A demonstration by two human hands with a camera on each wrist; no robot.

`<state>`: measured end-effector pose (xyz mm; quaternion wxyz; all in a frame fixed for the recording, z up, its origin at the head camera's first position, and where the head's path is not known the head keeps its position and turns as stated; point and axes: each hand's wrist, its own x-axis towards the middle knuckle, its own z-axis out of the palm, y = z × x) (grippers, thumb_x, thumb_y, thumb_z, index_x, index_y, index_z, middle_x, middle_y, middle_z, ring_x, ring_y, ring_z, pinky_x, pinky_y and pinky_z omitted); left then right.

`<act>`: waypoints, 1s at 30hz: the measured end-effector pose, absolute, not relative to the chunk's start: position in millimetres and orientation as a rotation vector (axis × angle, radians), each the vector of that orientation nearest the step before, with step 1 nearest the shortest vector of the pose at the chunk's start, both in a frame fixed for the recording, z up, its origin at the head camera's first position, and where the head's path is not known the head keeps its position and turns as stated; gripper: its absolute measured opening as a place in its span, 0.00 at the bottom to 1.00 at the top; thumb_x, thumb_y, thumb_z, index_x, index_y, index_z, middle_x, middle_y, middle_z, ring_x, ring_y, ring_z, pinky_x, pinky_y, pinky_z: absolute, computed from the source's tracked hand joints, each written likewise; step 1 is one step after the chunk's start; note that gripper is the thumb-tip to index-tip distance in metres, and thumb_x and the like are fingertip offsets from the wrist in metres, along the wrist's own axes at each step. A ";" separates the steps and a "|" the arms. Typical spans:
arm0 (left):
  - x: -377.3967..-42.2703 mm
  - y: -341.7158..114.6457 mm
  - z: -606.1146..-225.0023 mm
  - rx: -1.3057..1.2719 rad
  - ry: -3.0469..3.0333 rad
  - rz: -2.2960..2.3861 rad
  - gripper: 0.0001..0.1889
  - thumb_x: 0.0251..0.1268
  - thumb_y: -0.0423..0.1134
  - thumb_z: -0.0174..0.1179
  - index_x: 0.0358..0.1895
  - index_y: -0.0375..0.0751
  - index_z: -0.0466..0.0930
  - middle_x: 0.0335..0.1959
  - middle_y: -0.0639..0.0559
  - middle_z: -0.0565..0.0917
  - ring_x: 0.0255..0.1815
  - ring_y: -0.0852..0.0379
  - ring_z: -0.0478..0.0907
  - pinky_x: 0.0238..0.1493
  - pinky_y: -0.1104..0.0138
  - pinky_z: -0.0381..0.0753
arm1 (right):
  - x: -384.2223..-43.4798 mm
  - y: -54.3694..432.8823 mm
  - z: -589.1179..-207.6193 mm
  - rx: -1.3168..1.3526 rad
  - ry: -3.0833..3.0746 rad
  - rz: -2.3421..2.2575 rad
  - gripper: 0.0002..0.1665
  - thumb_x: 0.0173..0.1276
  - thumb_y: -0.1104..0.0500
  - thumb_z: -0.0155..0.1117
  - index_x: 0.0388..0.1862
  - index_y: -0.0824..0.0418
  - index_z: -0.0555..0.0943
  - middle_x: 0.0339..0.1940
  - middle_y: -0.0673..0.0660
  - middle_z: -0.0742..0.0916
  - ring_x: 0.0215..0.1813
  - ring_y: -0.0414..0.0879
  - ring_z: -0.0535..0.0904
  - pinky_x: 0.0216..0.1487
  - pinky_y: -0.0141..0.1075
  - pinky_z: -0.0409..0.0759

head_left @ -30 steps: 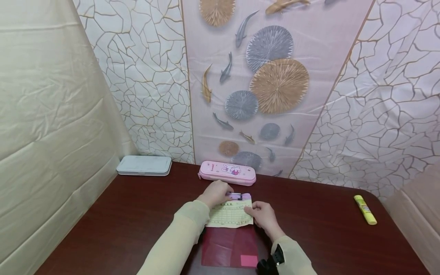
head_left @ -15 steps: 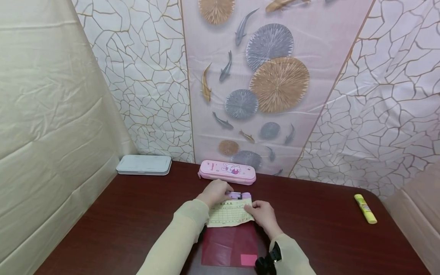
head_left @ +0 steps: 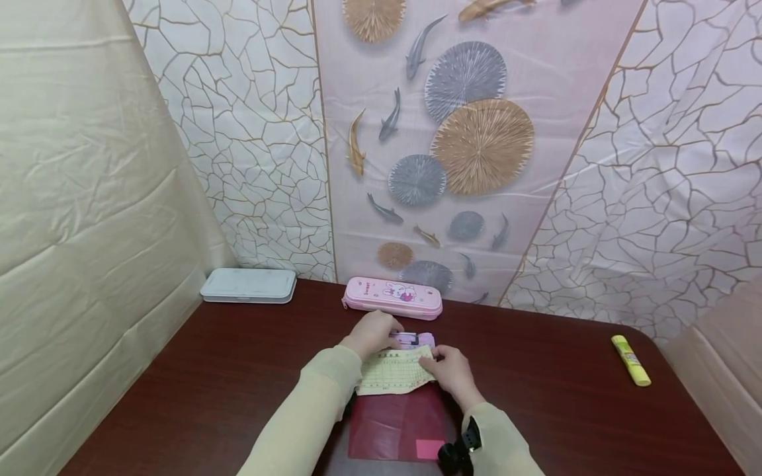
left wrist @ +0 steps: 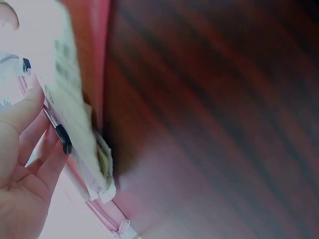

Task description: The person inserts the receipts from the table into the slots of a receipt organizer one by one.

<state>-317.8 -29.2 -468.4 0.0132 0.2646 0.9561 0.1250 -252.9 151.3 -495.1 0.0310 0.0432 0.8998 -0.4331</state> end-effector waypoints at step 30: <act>-313.0 -19.3 -472.9 1.108 3.099 -0.023 0.14 0.49 0.29 0.62 0.14 0.49 0.71 0.18 0.57 0.78 0.29 0.55 0.79 0.41 0.65 0.78 | -255.1 132.3 -484.7 0.238 2.943 -0.771 0.32 0.55 0.34 0.66 0.34 0.64 0.80 0.24 0.56 0.81 0.26 0.47 0.73 0.24 0.39 0.69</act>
